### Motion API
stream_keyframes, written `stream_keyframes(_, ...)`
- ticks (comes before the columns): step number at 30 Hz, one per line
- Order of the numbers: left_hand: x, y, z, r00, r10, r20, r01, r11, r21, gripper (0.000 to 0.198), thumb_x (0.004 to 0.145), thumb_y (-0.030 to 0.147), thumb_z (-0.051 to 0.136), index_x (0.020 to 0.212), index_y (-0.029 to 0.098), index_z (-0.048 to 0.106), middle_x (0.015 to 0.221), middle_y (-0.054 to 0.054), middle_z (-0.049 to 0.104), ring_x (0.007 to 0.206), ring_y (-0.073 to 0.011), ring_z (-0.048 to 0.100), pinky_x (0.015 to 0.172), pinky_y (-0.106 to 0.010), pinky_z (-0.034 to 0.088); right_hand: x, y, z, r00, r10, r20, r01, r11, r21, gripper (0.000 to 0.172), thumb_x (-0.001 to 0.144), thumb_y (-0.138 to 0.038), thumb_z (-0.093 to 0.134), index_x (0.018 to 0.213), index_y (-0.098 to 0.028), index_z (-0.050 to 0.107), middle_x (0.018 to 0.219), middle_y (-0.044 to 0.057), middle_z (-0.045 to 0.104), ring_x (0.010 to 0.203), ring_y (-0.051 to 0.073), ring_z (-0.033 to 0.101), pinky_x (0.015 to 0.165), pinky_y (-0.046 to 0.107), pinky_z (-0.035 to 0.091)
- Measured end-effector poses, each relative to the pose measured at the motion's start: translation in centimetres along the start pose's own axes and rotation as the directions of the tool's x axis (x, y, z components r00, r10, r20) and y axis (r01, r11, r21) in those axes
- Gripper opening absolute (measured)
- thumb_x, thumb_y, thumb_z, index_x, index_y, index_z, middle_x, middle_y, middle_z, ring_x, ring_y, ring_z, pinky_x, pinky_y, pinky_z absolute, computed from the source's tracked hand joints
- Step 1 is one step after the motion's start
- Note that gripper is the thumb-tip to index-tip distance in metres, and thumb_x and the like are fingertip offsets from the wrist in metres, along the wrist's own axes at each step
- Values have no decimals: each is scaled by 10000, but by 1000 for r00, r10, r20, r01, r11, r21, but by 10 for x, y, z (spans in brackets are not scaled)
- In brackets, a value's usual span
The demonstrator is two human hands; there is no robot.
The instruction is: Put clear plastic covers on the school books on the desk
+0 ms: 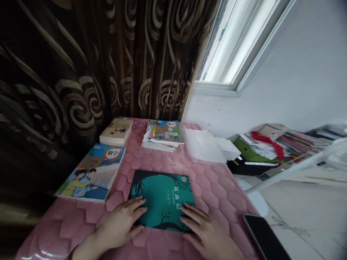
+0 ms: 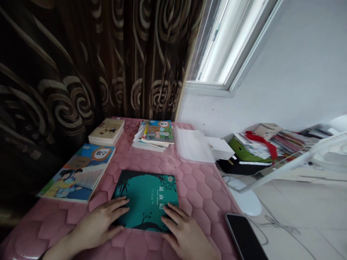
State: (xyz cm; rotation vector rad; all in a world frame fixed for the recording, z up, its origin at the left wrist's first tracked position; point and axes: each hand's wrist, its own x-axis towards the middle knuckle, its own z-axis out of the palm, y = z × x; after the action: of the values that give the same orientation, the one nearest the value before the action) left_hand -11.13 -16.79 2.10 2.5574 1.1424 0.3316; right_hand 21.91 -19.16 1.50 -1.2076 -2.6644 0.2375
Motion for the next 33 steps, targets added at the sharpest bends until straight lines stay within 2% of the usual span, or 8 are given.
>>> stream_keyframes(8, 1, 3, -8, 994, 91, -53, -84, 989, 125, 401, 829, 256, 631, 1227, 203, 629, 1295, -103, 629, 1178, -269, 603, 957, -371, 539, 5, -5, -5, 996, -50, -72, 44, 996, -80, 320, 886, -356, 612, 1176, -233, 668, 1292, 54, 630, 1175, 227, 592, 976, 348, 515)
stream_keyframes(15, 5, 0, -13, 956, 166, -242, -134, 981, 142, 231, 947, 293, 505, 1073, 213, 681, 1034, -41, 746, 938, -189, 708, 830, -276, 566, 10, -8, -6, 966, -61, -249, 35, 993, -109, 294, 979, -264, 427, 1118, -232, 685, 1083, 26, 733, 955, 161, 692, 802, 274, 557)
stream_keyframes(18, 9, -8, -16, 932, 46, -359, -56, 998, -18, 222, 939, 351, 521, 996, 231, 699, 929, -25, 754, 833, -166, 714, 757, -237, 551, 16, -4, -7, 932, -10, -361, -36, 992, -118, 379, 1014, -275, 328, 1001, -216, 702, 899, 15, 759, 738, 136, 706, 625, 243, 528)
stream_keyframes(21, 15, -18, -16, 895, -187, -404, 70, 955, -288, 224, 903, 388, 550, 882, 225, 702, 821, -15, 742, 740, -154, 696, 680, -212, 525, 25, 3, -10, 897, 30, -442, -103, 984, -143, 422, 1021, -312, 317, 881, -203, 700, 765, 21, 738, 606, 128, 670, 545, 246, 471)
stream_keyframes(24, 23, -28, -13, 802, -435, -410, 180, 829, -529, 249, 838, 427, 574, 778, 203, 664, 690, -3, 689, 633, -157, 646, 589, -220, 496, 35, 9, -16, 861, 22, -508, -148, 966, -210, 404, 1013, -314, 357, 841, -189, 701, 733, 34, 724, 583, 131, 647, 559, 260, 454)
stream_keyframes(26, 31, -33, -12, 740, -530, -414, 206, 764, -611, 260, 803, 449, 579, 769, 198, 640, 658, 6, 653, 611, -160, 617, 576, -231, 481, 43, 12, -24, 840, 1, -542, -170, 950, -262, 341, 996, -294, 416, 872, -185, 714, 766, 43, 731, 642, 140, 656, 644, 273, 475)
stream_keyframes(29, 48, -35, -15, 688, -575, -443, 216, 745, -631, 265, 784, 462, 570, 745, 202, 607, 644, 17, 620, 618, -160, 592, 590, -238, 465, 61, 9, -38, 809, -31, -588, -189, 932, -310, 252, 964, -223, 470, 1025, -192, 712, 977, 66, 738, 918, 194, 663, 868, 348, 477)
stream_keyframes(33, 76, -37, -25, 639, -585, -500, 207, 757, -620, 270, 756, 469, 570, 702, 204, 576, 619, 23, 593, 601, -155, 565, 574, -234, 433, 97, -15, -46, 801, -119, -587, -102, 938, -330, 306, 933, -152, 462, 1149, -205, 673, 1273, 56, 637, 1235, 247, 510, 1049, 435, 393)
